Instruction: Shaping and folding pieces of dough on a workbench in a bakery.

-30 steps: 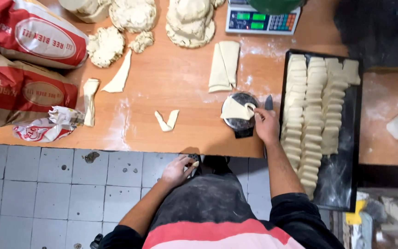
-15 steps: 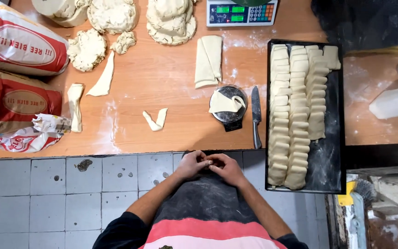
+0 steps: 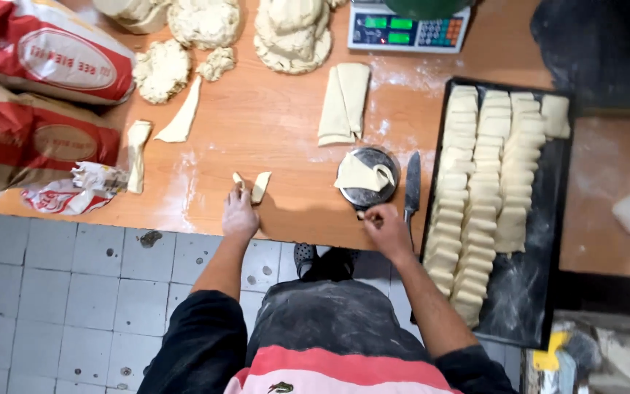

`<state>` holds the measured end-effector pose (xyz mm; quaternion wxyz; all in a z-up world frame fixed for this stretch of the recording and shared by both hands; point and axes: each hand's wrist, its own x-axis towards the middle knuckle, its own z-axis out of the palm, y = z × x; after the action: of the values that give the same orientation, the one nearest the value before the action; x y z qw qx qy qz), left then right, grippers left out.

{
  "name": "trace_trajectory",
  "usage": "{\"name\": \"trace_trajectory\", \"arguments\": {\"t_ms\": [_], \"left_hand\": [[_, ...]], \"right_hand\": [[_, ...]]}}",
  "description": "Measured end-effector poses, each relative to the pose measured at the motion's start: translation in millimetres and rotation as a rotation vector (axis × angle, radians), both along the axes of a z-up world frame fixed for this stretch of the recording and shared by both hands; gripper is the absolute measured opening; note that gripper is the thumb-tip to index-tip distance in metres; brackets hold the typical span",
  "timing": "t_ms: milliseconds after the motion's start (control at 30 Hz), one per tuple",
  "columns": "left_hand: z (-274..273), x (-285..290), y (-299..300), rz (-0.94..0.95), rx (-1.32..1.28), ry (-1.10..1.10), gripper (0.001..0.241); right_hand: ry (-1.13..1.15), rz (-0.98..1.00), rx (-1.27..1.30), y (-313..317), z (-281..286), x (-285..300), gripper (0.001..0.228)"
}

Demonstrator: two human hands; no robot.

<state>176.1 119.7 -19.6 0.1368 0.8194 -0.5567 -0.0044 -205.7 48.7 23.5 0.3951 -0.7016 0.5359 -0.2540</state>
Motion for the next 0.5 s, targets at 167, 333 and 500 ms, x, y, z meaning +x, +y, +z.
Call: {"name": "trace_trajectory", "arguments": {"t_ms": [167, 333, 500], "left_hand": [[-18, 9, 13, 0.03, 0.289, 0.143, 0.033], [24, -9, -5, -0.102, 0.354, -0.24, 0.023], [103, -83, -15, -0.032, 0.551, 0.53, 0.034]], "right_hand": [[-0.017, 0.122, -0.228, -56, 34, 27, 0.017], [0.105, 0.261, -0.322, -59, 5, 31, 0.016], [-0.031, 0.38, 0.189, -4, 67, 43, 0.037]]}}
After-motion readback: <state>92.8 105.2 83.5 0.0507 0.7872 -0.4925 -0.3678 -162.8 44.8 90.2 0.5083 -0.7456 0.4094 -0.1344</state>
